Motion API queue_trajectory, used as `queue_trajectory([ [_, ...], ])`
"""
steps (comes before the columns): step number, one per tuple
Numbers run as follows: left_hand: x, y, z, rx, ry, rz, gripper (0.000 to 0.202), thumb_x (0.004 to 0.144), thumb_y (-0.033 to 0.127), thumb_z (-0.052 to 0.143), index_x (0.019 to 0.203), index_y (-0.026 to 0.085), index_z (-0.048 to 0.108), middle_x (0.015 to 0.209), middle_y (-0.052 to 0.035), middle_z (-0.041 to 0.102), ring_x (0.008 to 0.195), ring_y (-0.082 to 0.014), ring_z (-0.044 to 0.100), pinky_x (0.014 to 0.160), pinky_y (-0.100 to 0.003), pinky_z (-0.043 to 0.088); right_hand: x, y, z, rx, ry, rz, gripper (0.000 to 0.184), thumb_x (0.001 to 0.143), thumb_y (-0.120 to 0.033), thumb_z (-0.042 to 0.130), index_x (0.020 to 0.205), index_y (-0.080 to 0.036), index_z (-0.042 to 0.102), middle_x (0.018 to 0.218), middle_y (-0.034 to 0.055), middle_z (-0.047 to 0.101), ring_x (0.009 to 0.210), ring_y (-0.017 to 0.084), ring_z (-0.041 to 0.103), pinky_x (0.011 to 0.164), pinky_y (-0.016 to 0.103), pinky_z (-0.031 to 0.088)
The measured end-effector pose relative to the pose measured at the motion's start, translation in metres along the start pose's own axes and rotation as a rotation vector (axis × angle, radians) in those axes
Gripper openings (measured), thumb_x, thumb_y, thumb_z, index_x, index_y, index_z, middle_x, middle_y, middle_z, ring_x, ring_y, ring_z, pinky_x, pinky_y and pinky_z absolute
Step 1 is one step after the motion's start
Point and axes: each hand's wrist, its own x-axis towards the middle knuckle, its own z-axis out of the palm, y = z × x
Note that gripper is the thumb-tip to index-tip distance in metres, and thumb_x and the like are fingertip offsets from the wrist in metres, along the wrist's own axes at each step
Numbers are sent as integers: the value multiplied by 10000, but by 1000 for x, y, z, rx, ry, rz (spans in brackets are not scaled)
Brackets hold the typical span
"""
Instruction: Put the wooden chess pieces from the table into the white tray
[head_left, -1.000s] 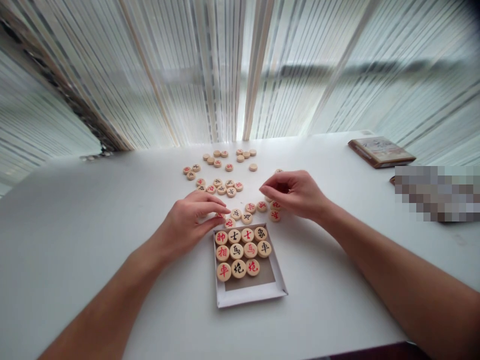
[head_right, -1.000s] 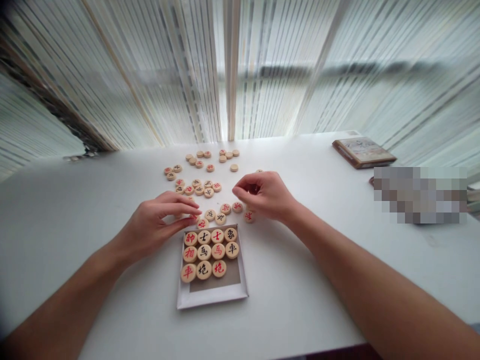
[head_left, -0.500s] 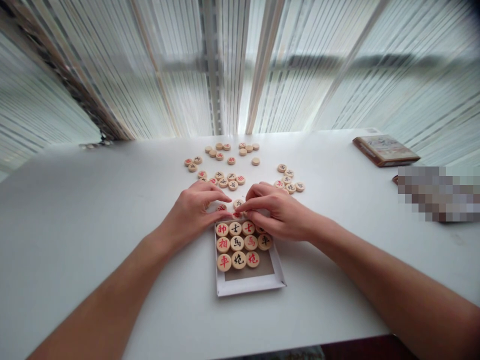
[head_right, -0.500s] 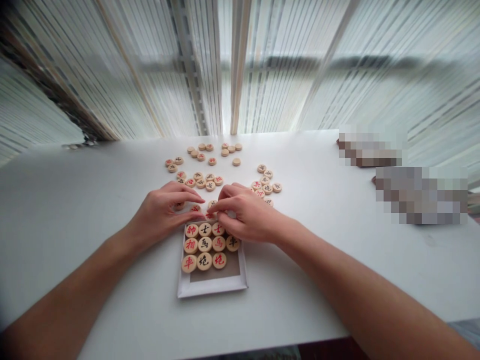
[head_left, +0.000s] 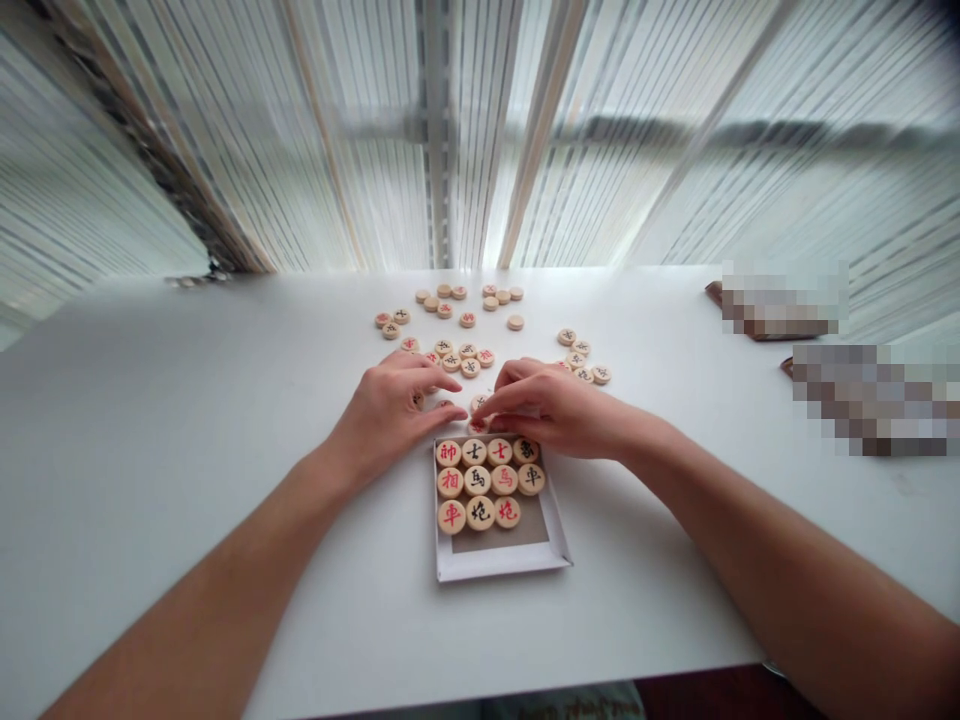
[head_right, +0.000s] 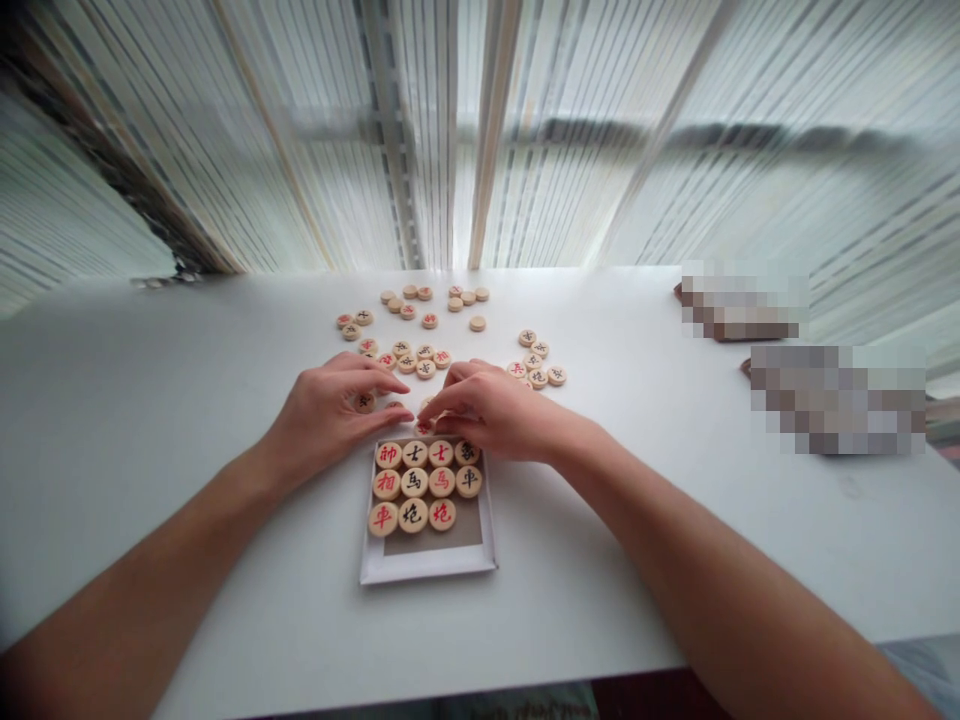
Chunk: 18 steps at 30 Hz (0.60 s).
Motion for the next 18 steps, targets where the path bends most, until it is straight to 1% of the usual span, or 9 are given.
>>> queue_trajectory([
  [3,0,-1,-1,12,9,-5,198,776,267,956,954,226,881,975,-89,833,1015,-301,765,925,-410,593,6,-2,-3,-43,-40,-3,211,996,-200,787,1161,-290,885,945,60,638,904,216,625,797,309,486],
  [6,-1,-3,-1,26,25,-13,190,788,268,942,961,218,880,975,-92,833,1002,-303,765,891,-406,588,12,-3,-4,-72,-66,-2,181,993,-236,804,1149,-272,890,896,47,612,845,203,604,763,303,462],
  [9,-1,-2,-1,39,42,-22,135,843,279,888,962,215,878,973,-87,836,984,-293,763,892,-402,584,15,-2,-5,-93,-90,-1,196,1005,-260,792,1177,-270,885,891,50,600,836,208,591,763,313,452],
  [11,-1,1,-2,45,50,-30,101,892,285,832,953,218,876,970,-82,840,979,-284,763,904,-397,582,17,-3,-6,-113,-112,-1,228,1017,-256,770,1218,-290,872,910,62,607,880,229,597,789,328,456],
  [14,-1,4,-2,54,68,-40,137,944,286,759,941,214,875,958,-81,842,966,-279,766,901,-394,575,18,-5,-6,-154,-138,9,257,1026,-232,742,1244,-297,859,938,78,619,934,254,607,836,356,459],
  [18,-1,5,-2,61,91,-45,184,966,277,716,933,194,877,937,-87,844,957,-283,770,888,-396,570,19,-9,-6,-154,-131,33,198,1011,-180,726,1164,-227,843,976,84,623,913,242,605,820,349,460],
])
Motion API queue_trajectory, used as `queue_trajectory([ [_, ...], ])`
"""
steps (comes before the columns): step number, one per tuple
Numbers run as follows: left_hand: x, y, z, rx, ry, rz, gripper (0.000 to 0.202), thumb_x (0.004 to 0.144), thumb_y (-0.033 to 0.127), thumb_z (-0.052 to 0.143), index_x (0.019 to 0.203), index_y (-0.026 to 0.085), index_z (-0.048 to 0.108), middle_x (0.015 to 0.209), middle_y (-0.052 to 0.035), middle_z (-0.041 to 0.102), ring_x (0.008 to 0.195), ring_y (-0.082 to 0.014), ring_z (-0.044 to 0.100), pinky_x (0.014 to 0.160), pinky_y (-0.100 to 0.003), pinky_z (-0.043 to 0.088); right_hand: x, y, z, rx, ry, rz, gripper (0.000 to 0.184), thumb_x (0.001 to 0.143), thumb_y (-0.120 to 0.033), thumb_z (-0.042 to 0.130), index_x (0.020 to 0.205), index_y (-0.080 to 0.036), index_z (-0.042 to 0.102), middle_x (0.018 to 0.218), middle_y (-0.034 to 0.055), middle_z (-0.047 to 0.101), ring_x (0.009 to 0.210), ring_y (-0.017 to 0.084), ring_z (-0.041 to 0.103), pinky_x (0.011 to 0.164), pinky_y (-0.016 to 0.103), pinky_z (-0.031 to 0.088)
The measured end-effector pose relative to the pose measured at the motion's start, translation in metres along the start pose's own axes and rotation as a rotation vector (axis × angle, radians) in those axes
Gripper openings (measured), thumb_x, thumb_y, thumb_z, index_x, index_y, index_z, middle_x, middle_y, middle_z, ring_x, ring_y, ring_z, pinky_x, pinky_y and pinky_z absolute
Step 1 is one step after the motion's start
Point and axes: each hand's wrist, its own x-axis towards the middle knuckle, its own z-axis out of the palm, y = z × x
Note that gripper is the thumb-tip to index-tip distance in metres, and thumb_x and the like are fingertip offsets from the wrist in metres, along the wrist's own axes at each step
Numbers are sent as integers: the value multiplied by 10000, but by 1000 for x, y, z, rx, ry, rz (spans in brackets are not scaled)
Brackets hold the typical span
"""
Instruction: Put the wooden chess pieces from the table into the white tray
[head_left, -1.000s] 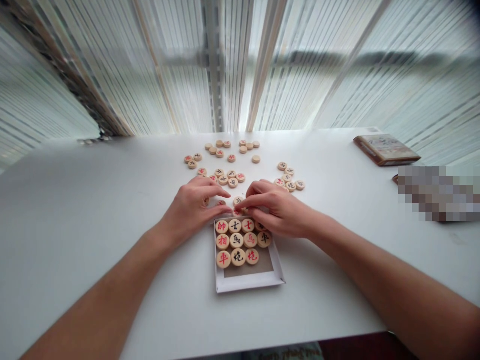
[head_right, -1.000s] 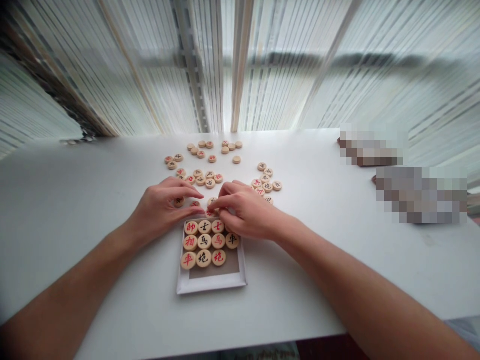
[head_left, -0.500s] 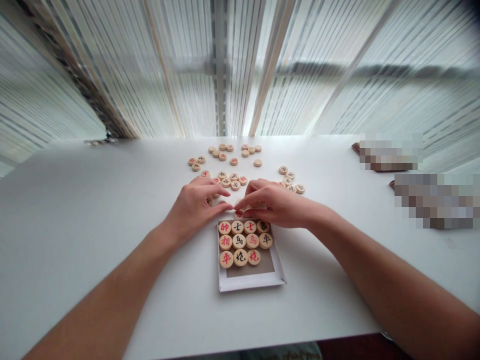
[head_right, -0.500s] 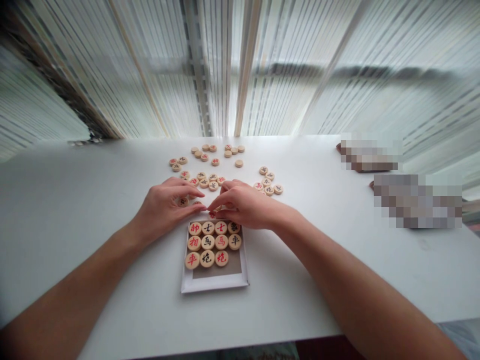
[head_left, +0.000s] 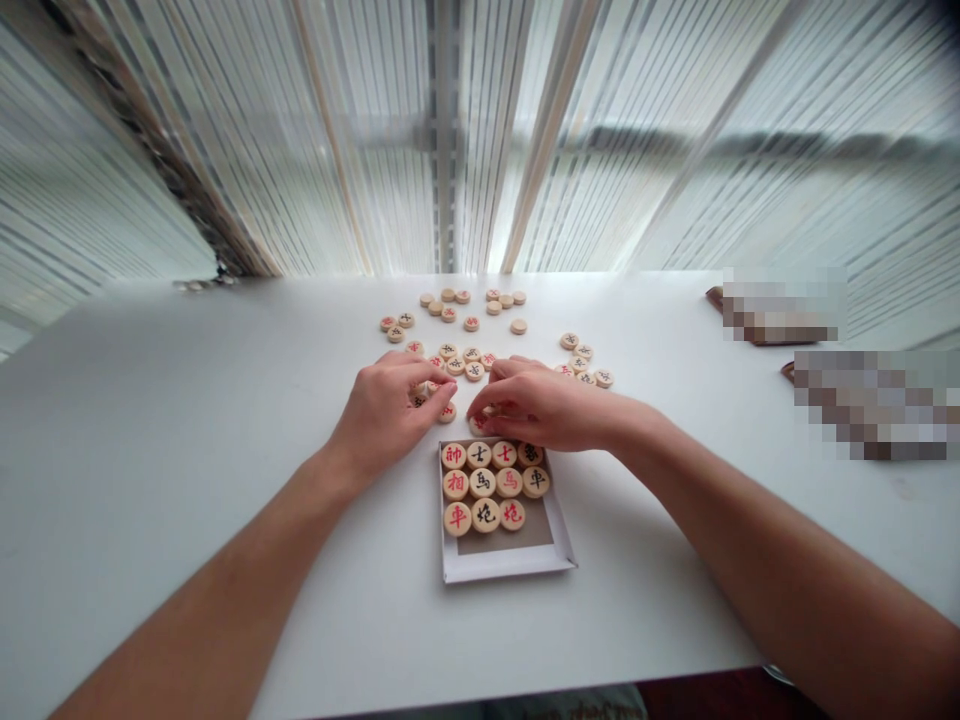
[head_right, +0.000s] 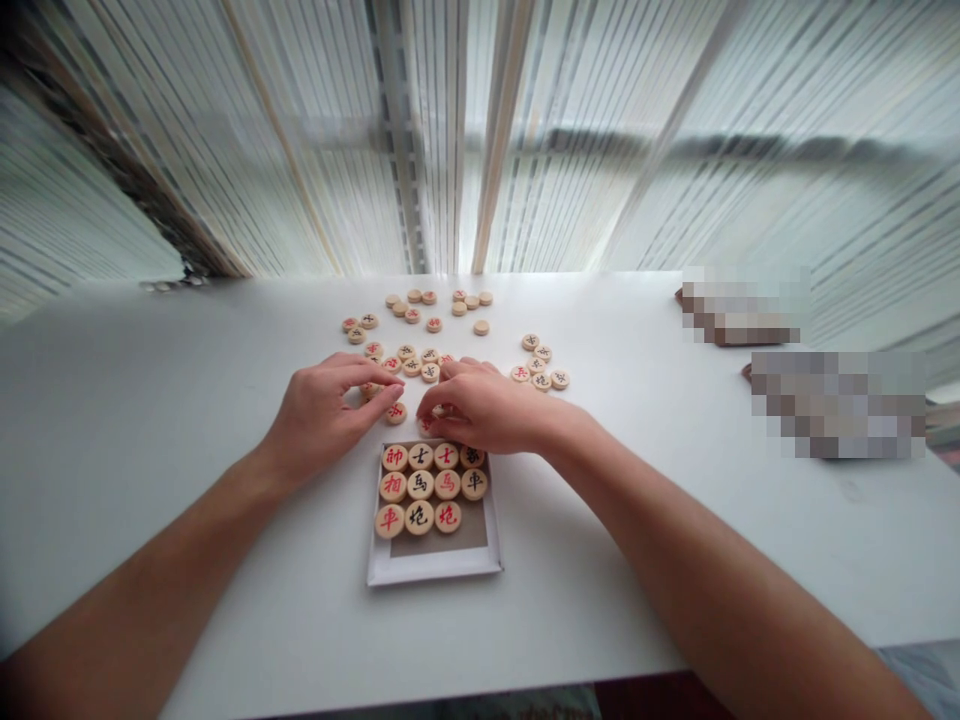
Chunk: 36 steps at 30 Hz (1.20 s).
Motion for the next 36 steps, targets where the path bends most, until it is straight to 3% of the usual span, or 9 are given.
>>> queue_trajectory([
  [5,-1,2,0,-4,11,5,190,968,255,700,931,188,874,947,-82,854,966,-278,778,908,-391,572,0,1,6,179,147,15,60,926,-126,766,963,-168,745,994,64,690,841,185,618,766,305,470],
  [8,-2,4,-1,-19,27,1,192,973,255,697,937,181,870,958,-81,858,960,-267,782,902,-375,580,-5,5,8,238,269,69,20,965,-183,722,956,-171,708,903,45,723,793,177,630,710,299,467],
  [13,-4,10,-2,-79,41,-4,186,976,254,705,939,169,865,972,-82,865,948,-250,790,883,-349,588,-21,2,-4,621,484,161,288,911,-439,859,956,-171,765,870,63,787,765,192,698,672,316,532],
  [17,-5,18,-3,-201,30,-55,162,965,274,736,972,180,868,949,-64,869,892,-226,786,767,-308,584,-27,-9,-13,846,595,210,370,726,-429,1023,929,-173,848,866,69,830,757,186,736,685,303,596],
  [22,-6,29,-6,-379,-32,-89,179,968,335,777,1001,192,879,967,-52,879,875,-204,792,823,-308,585,-22,-19,3,1066,571,243,412,629,-408,1076,897,-166,878,750,57,817,643,159,731,584,258,608],
  [27,-9,38,-8,-505,-88,-144,150,938,325,832,990,192,877,946,-44,877,896,-199,800,811,-294,594,-24,-25,21,1243,526,258,380,614,-351,1089,878,-165,888,760,56,830,680,150,772,652,225,667],
  [32,-12,43,-7,-614,-122,-191,104,953,280,822,988,203,882,943,-32,874,875,-173,789,807,-273,596,-28,-28,26,1333,510,283,324,651,-290,1078,897,-180,898,809,63,855,718,155,812,716,210,696],
  [36,-12,45,-6,-699,-138,-257,113,959,297,823,1000,218,892,956,-31,877,892,-183,798,814,-273,609,-30,-27,28,1388,488,285,225,773,-297,1018,935,-193,902,864,68,870,767,165,840,764,219,713],
])
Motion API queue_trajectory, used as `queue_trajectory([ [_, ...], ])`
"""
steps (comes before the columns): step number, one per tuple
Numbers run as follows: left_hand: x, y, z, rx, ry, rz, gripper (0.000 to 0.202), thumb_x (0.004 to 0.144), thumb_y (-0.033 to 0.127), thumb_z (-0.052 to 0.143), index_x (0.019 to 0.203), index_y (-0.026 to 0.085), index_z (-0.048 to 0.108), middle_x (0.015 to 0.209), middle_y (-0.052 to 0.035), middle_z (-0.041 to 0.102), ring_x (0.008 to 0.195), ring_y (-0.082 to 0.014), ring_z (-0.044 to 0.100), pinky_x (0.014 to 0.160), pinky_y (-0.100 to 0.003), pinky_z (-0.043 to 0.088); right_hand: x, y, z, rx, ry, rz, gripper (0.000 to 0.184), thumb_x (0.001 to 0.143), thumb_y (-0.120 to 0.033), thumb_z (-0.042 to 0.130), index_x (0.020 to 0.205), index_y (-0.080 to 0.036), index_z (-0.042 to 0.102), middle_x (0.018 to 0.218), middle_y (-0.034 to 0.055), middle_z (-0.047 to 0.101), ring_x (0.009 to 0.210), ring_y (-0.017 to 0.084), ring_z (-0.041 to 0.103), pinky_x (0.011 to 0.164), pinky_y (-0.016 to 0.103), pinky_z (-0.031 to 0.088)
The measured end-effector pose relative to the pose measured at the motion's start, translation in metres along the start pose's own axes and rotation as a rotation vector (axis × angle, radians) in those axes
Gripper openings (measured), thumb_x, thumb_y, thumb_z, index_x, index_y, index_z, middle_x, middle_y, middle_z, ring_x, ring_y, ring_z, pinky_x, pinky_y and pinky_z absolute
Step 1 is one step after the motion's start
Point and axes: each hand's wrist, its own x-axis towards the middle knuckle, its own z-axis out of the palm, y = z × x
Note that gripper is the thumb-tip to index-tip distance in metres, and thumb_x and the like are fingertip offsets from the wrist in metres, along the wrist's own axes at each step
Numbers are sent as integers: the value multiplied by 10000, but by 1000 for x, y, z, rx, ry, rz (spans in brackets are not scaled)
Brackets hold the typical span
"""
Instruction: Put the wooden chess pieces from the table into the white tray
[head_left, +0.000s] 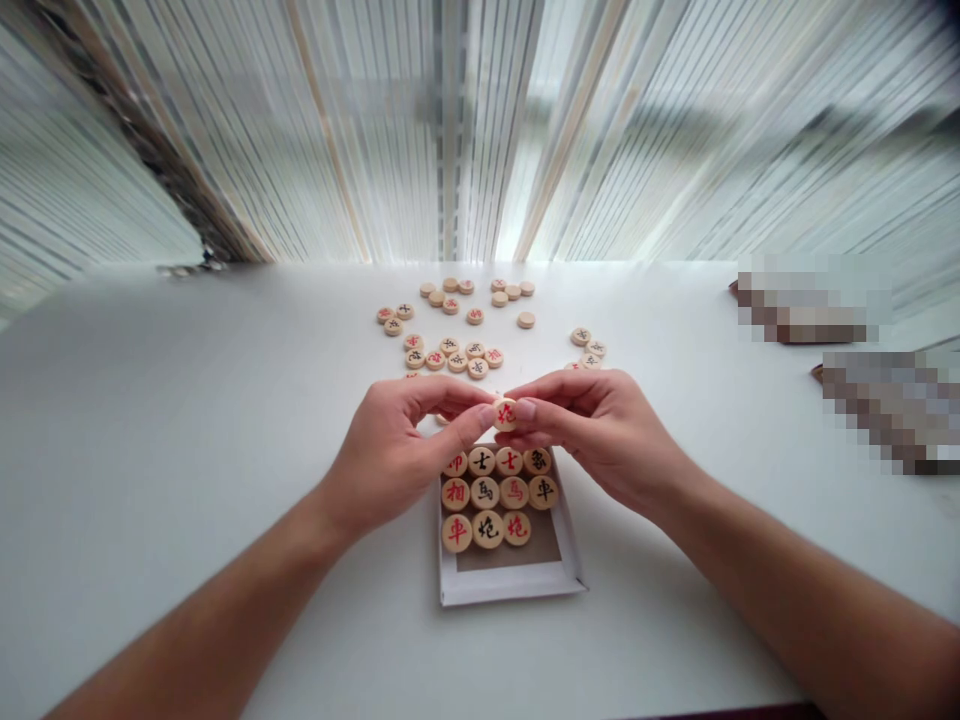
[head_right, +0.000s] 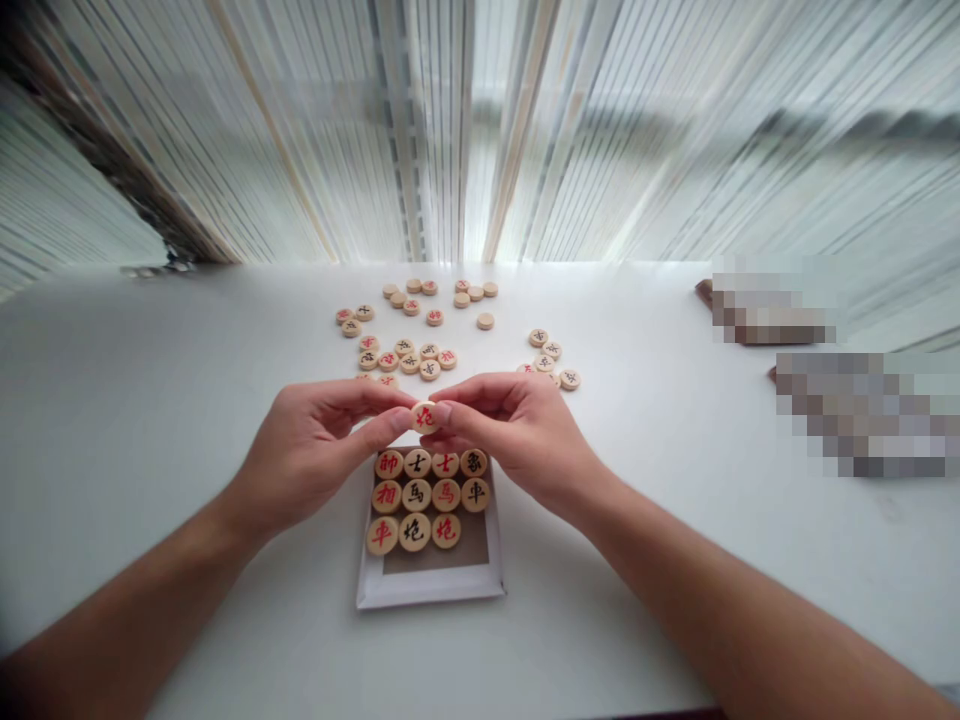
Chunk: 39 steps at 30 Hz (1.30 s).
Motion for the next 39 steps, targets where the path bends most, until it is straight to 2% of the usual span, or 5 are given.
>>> queue_trajectory([
  [3,-1,0,0,-43,-15,-38,127,965,311,821,1039,244,900,978,-28,880,913,-196,806,839,-287,617,0,0,0,41,-7,6,189,807,-288,995,939,-191,902,878,64,872,788,170,849,773,222,718],
  [12,-2,1,1,-71,7,-94,153,944,321,832,1047,229,899,1014,-47,883,936,-225,821,859,-302,649,1,0,2,32,-2,-5,244,750,-283,1027,928,-179,896,827,62,858,749,173,839,747,235,714],
  [23,-8,12,10,281,89,128,99,949,256,770,936,226,864,850,-5,861,759,-180,774,733,-267,613,-2,0,4,-74,64,-15,285,660,-301,1070,805,-178,857,727,46,817,679,164,779,671,246,664],
  [32,-7,10,13,83,63,41,120,967,276,785,910,211,868,876,-19,871,801,-179,793,771,-263,633,-3,0,5,25,24,19,277,687,-325,1061,806,-185,853,770,52,835,702,160,791,697,242,657],
  [39,-8,5,13,-91,90,-46,128,945,307,827,1003,204,876,962,-53,877,871,-214,830,806,-292,683,-1,-1,7,100,-12,76,217,755,-357,1020,860,-219,890,867,53,856,780,170,809,835,307,696],
])
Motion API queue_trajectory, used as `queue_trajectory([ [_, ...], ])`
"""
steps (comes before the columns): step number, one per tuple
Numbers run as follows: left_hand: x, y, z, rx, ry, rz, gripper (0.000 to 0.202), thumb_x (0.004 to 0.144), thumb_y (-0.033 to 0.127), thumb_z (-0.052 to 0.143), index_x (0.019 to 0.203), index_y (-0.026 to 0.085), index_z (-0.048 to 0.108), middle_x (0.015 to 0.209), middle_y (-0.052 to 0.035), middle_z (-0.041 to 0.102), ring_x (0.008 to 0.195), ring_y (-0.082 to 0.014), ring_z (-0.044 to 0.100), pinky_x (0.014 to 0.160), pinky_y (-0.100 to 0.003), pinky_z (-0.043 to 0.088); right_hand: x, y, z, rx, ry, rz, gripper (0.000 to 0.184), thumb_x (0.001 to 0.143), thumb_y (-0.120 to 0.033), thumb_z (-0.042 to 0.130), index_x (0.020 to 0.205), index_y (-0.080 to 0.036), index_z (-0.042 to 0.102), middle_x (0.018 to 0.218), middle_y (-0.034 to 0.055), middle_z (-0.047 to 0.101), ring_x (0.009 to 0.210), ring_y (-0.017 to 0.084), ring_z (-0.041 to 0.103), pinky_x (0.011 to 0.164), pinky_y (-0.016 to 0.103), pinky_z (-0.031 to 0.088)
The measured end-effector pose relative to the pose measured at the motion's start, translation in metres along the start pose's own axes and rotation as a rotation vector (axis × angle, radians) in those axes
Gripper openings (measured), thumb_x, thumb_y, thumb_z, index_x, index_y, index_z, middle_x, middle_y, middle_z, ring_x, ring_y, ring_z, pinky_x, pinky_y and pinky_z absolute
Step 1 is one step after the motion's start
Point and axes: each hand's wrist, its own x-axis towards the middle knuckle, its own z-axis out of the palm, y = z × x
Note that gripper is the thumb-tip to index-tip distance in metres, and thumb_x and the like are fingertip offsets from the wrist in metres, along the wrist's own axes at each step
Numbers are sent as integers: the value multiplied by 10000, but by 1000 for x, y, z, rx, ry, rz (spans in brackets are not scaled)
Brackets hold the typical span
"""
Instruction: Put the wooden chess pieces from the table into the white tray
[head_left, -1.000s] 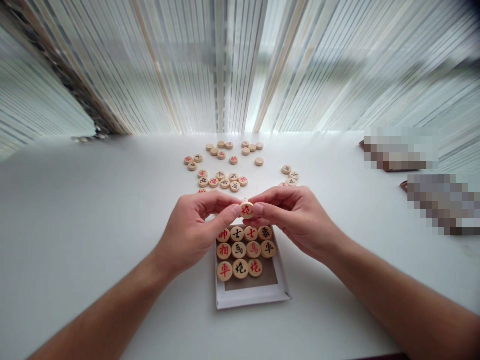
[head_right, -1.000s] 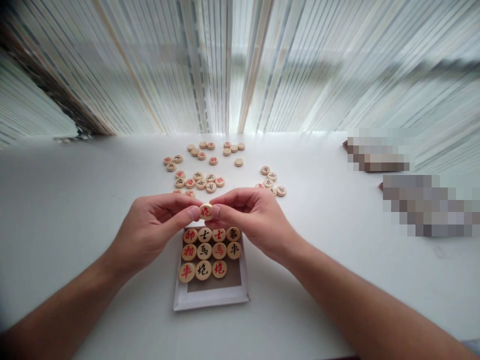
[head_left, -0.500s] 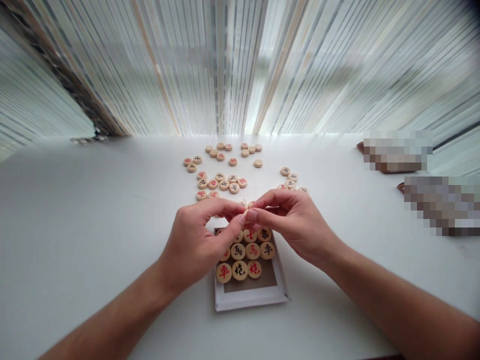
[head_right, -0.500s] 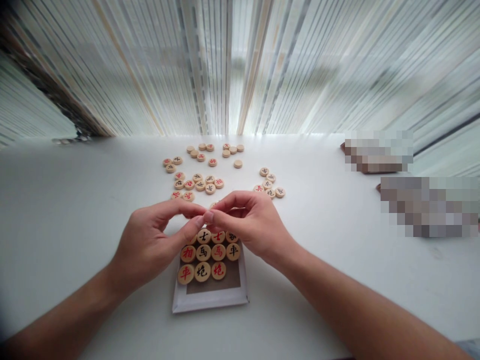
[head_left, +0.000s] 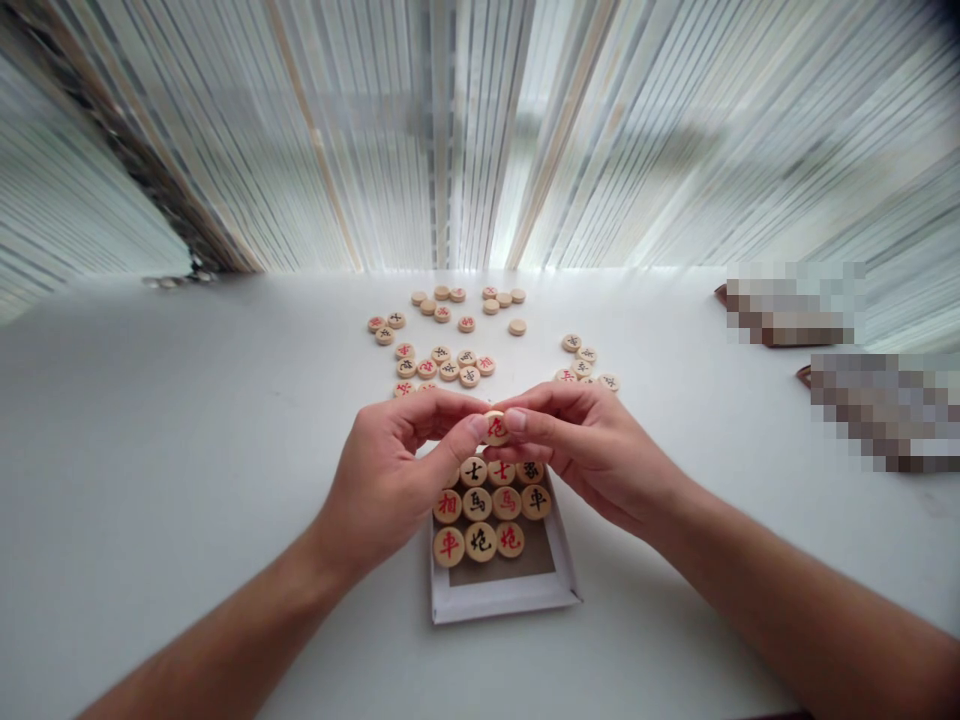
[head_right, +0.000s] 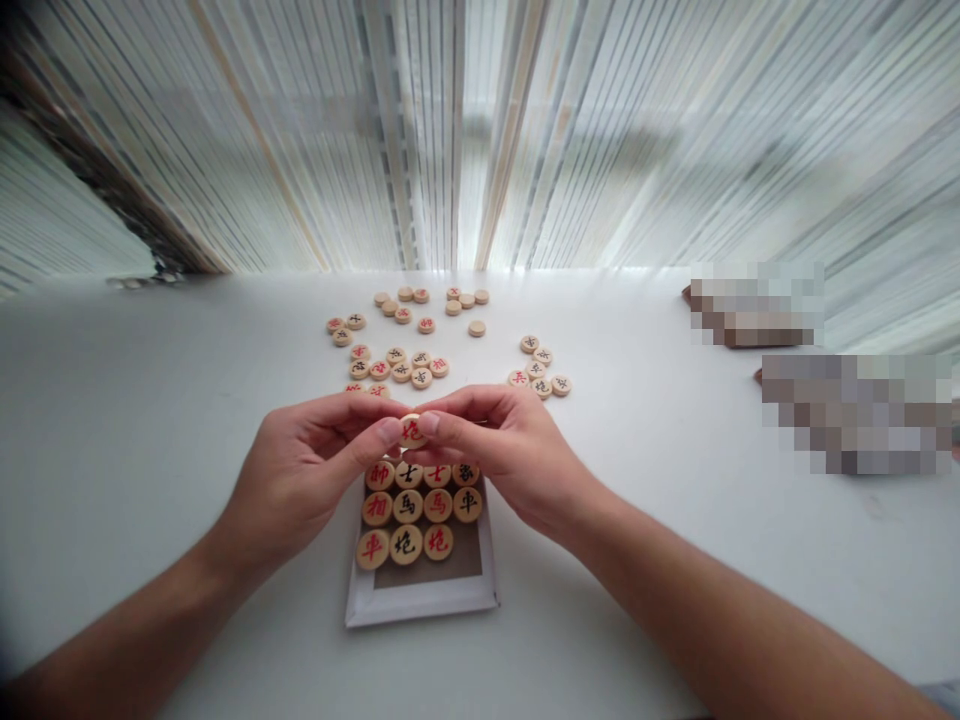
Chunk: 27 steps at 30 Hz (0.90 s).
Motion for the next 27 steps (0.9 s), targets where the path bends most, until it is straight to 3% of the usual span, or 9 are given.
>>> queue_trajectory([
  [5,0,2,2,-106,14,-24,185,893,309,893,1038,196,872,993,-68,879,870,-221,844,820,-299,709,1,-3,1,28,-30,34,219,795,-339,994,974,-245,913,923,60,868,838,178,820,903,323,693],
  [12,0,1,2,-186,1,-23,236,857,273,931,1075,201,880,1024,-74,885,890,-225,857,869,-317,723,0,-7,1,19,4,75,313,741,-324,1023,1021,-239,912,957,77,878,887,214,838,975,380,671],
  [17,1,0,2,-213,-12,-27,251,847,254,944,1087,216,887,1023,-72,888,906,-217,860,854,-293,727,-1,-5,-1,8,-6,70,356,745,-312,1023,1074,-242,906,972,82,881,887,200,835,932,335,675],
  [23,1,0,1,-161,-5,-20,310,833,371,955,1090,208,893,1029,-100,888,925,-269,863,870,-376,741,-1,-5,-1,-37,-6,54,387,709,-333,1041,1061,-244,908,948,77,877,866,222,830,895,375,688],
  [27,1,0,0,-138,-3,-9,292,810,346,973,1066,225,904,1016,-84,889,911,-262,858,876,-375,737,-1,-2,-3,-66,20,33,398,657,-307,1064,1014,-230,907,949,76,873,900,235,829,864,358,690],
])
